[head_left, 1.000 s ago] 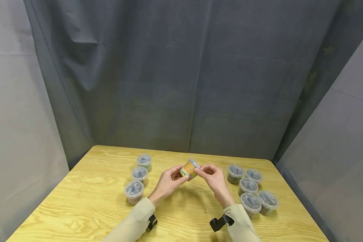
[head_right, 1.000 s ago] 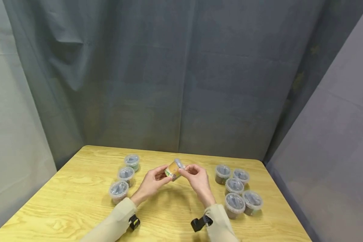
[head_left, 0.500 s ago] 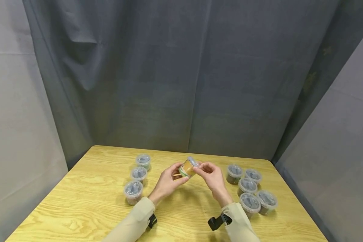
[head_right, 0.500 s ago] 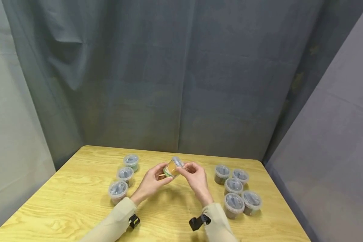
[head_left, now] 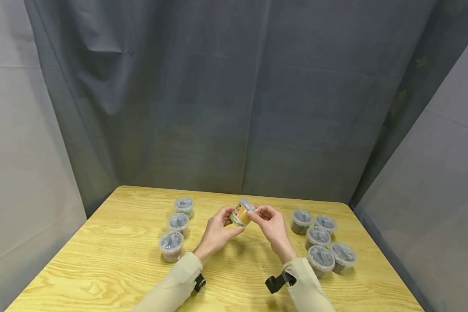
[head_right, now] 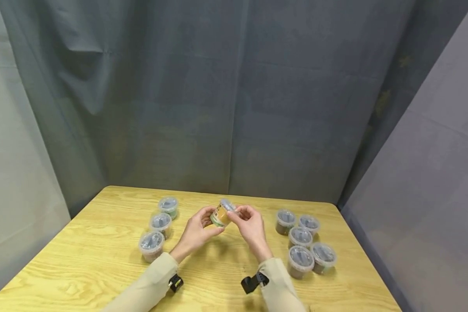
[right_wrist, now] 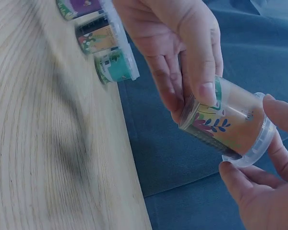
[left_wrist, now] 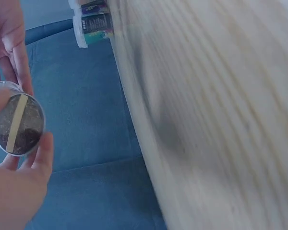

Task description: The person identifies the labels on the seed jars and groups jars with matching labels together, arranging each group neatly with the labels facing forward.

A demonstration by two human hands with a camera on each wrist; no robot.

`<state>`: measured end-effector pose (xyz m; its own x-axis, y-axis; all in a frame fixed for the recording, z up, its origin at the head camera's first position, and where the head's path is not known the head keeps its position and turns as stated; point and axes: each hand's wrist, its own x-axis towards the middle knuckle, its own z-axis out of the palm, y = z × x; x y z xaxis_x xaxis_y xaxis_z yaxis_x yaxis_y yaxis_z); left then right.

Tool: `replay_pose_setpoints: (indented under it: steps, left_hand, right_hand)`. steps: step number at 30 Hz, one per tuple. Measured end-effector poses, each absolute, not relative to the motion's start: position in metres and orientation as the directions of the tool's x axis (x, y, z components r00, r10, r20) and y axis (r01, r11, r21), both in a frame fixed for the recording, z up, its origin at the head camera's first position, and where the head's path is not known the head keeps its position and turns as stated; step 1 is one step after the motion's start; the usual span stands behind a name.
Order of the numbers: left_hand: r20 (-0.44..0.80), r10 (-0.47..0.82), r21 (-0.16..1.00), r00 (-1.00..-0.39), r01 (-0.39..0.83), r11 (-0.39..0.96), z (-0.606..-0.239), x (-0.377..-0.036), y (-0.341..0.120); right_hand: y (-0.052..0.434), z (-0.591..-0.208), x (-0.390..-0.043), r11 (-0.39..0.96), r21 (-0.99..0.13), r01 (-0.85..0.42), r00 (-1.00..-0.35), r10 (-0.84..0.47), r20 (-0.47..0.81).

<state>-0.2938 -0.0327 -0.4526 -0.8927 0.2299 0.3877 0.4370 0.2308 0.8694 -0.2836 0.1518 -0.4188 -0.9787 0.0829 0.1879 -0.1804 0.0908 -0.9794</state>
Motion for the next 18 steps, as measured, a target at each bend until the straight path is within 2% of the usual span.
replay_pose_setpoints:
  steps: [7,13,18]
  left_hand:
    - [0.35,0.291,0.874,-0.891,0.422,0.24,-0.448,-0.295,-0.036]
    - [0.422,0.171,0.831,-0.891,0.455,0.321,-0.452,-0.296,-0.034]
    - [0.512,0.102,0.753,-0.853,0.503,0.425,-0.453,-0.295,-0.028]
  right_hand:
    - [0.152,-0.42,-0.288,0.075,-0.981,-0.181,-0.979,0.08,0.187]
    - [0.147,-0.418,-0.285,0.167,-0.971,-0.173,-0.975,0.113,0.193]
    - [0.139,-0.416,-0.284,0.194,-0.973,-0.127,-0.972,0.169,0.161]
